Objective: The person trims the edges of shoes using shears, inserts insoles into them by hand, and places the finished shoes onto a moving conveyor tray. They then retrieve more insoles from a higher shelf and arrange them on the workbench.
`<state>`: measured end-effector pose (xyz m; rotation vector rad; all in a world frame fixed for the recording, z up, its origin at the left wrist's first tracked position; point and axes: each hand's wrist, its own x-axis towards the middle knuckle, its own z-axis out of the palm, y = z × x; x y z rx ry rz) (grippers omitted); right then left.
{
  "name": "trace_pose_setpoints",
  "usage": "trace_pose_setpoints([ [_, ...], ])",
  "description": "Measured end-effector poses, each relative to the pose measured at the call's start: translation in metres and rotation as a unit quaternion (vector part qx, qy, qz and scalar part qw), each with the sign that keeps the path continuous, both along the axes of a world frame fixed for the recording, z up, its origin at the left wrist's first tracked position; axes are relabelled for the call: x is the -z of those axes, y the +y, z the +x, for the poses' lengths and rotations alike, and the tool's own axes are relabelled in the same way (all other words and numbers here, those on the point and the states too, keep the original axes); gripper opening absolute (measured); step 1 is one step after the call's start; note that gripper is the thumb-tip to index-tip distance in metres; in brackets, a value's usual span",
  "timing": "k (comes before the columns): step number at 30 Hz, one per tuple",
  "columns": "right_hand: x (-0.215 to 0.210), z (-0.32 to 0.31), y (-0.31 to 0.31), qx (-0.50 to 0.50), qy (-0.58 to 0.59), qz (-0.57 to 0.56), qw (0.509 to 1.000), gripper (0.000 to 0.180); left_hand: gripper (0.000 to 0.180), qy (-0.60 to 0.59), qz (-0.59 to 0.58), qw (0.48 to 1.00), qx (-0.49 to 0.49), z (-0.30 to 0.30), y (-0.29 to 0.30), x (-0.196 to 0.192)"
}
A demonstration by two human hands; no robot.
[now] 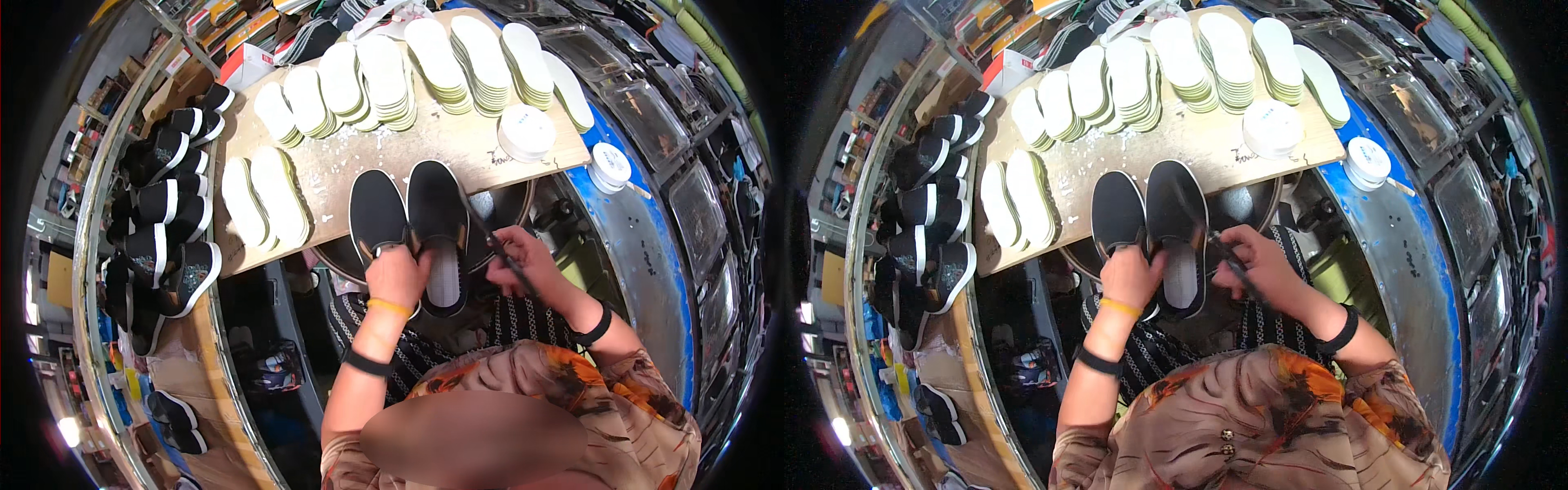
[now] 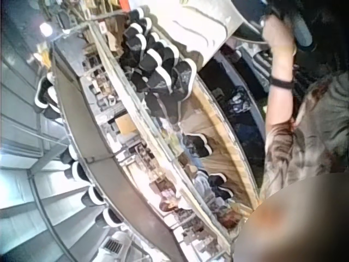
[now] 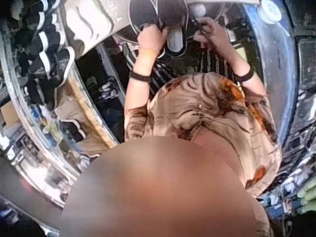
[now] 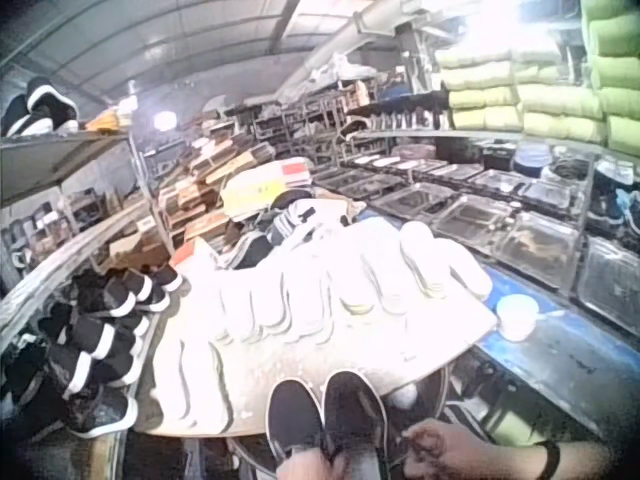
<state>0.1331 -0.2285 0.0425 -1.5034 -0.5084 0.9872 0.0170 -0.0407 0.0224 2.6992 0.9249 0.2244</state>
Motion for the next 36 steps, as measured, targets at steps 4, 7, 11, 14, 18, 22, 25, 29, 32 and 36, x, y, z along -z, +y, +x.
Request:
trace_pose_setpoints([
  [4,0.010,0.017,-0.024,0.013,0.116,0.006,0.993,0.033,0.028,-0.037,-0.034,0.998,0.040,-0.004,0.022,0.019],
  [7,0.022,0.022,-0.035,-0.006,0.126,0.005,0.992,0.033,0.021,-0.174,-0.325,0.929,0.021,-0.053,0.040,0.013],
  [11,0.031,0.013,-0.014,-0.119,-0.229,-0.044,0.965,0.051,0.020,-0.253,-0.519,0.815,-0.041,-0.128,0.032,-0.008],
  [14,0.018,0.003,0.009,-0.143,-0.205,-0.065,0.966,0.057,0.019,-0.252,-0.528,0.810,-0.035,-0.150,0.025,-0.013],
  [18,-0.003,-0.004,0.039,-0.119,-0.250,-0.067,0.959,0.057,0.019,-0.242,-0.526,0.815,-0.015,-0.151,0.021,-0.009],
  [22,0.002,-0.013,0.045,-0.099,-0.286,-0.064,0.951,0.052,0.019,-0.232,-0.525,0.819,0.005,-0.149,0.017,-0.005],
  [25,0.014,-0.019,0.046,-0.112,-0.281,-0.070,0.950,0.047,0.019,-0.230,-0.522,0.821,0.013,-0.147,0.015,-0.003],
  [29,0.014,-0.020,0.041,-0.094,-0.258,-0.070,0.959,0.040,0.020,-0.239,-0.553,0.798,0.001,-0.137,0.018,0.001],
  [32,-0.001,-0.019,0.026,-0.120,-0.229,-0.050,0.965,0.046,0.021,-0.257,-0.605,0.753,-0.022,-0.126,0.024,0.006],
  [36,-0.012,-0.023,0.010,-0.126,-0.222,-0.027,0.967,0.055,0.023,-0.271,-0.646,0.713,-0.031,-0.117,0.021,0.016],
])
